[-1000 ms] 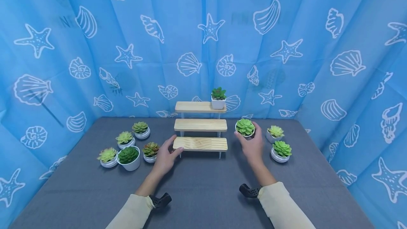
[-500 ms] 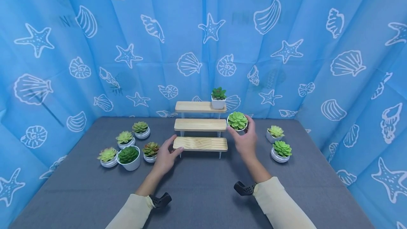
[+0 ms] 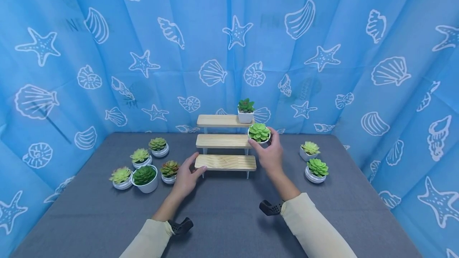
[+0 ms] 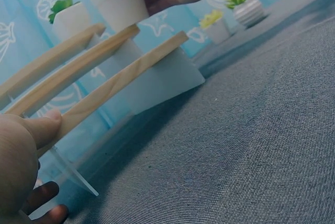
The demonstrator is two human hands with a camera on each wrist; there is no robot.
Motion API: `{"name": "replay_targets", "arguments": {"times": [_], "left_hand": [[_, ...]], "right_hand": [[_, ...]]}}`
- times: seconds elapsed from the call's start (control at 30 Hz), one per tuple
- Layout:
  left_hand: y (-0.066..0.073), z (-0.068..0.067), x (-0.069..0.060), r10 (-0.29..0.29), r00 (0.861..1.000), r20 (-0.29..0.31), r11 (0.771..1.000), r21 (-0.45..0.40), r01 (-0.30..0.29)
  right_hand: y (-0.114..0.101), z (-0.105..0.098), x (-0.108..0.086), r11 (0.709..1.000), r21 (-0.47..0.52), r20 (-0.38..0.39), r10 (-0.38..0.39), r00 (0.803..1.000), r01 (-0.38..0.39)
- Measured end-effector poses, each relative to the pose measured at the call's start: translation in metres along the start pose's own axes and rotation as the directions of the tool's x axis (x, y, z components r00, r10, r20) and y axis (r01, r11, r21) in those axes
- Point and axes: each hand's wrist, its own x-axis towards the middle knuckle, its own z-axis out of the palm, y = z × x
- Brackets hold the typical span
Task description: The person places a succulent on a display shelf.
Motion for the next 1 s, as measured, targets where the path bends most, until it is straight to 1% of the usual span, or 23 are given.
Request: {"name": "replay_targets", "arguments": {"times": [0.23, 0.43, 0.53, 0.63, 0.87, 1.0], "left_hand": [[0.001, 0.001, 0.000, 0.006, 1.000, 0.008, 1.000, -0.002, -0.006], [0.001, 0.000, -0.001, 0.010, 1.000, -0.004, 1.000, -0.003, -0.010], [0.001, 0.000, -0.002, 0.004, 1.000, -0.006, 1.000, -0.001, -0.004], [0.001, 0.000, -0.002, 0.003, 1.000, -0.003, 1.000, 0.006, -0.003], [0.001, -0.001, -0.002, -0.001, 1.000, 0.005, 1.000, -0.006, 0.001], [0.000, 0.000, -0.001, -0.004, 1.000, 0.007, 1.000, -0.003, 0.004]], "right_hand": [[-0.006, 0.006, 0.007, 0.997, -0.062, 0.065, 0.058, 0.996, -0.054], [-0.010, 0.009, 0.015, 0.989, -0.105, 0.137, 0.122, 0.983, -0.108], [-0.013, 0.011, 0.017, 0.987, -0.112, 0.163, 0.134, 0.978, -0.116], [-0.016, 0.016, 0.017, 0.988, -0.098, 0.182, 0.136, 0.974, -0.119], [-0.022, 0.028, 0.014, 0.991, -0.026, 0.209, 0.133, 0.969, -0.131], [-0.028, 0.034, 0.015, 0.991, -0.026, 0.228, 0.132, 0.965, -0.130]]}}
